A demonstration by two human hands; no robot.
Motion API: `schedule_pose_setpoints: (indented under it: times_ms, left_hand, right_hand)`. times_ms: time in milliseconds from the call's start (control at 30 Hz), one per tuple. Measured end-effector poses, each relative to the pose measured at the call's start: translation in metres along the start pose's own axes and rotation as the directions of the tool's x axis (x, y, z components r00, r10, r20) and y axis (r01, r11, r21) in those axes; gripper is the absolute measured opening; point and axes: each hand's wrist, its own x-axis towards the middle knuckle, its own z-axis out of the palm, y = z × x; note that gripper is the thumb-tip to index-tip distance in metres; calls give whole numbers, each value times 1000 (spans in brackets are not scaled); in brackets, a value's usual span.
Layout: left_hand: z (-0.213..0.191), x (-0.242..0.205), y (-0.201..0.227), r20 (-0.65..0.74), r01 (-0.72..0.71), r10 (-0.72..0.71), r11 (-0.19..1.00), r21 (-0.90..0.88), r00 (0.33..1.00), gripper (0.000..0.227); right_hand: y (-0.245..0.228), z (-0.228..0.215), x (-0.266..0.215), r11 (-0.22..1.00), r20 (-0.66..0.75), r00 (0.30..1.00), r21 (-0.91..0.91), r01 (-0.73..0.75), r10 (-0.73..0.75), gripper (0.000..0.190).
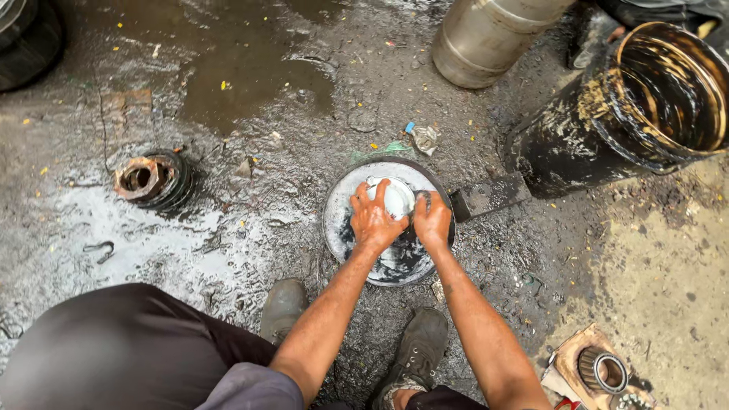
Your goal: The person cleans mechanical automotive components by hand, dipping them into a pan of fluid and scrubbing them before rinsing them with water from a large plastic jug and placing them on a cardboard sheet.
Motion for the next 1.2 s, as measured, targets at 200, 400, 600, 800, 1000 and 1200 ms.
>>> schedule_pose_setpoints:
  times_ms: [200,400,600,800,1000,1200]
  left_hand:
    - [11,12,-22,-26,-57,54,993,-101,998,92]
    - [34,34,-58,-23,-22,14,915,-403,1000,99]
    - [29,50,-75,387,408,-149,486,-773,910,75]
    - [36,59,-95,460,461,-45,181,-869,887,53]
    - [36,62,-97,429,429,-8,12,-903,903,49]
    - [21,62,-85,427,412,37,202,-888,903,45]
  right_hand:
    - [56,21,7,418,446,698,575,-703,560,33]
    - [43,10,-12,842,273,847,176,-511,457,27]
    - [0,-18,-20,976,547,809,-120,-179,216,39]
    - [-25,-42,14,961,427,873,-236,-145,237,35]
    - [-38,-63,40,990,355,929,51,-132,106,29]
    - [-73,-86,48,804,549,770,267,-532,326,41]
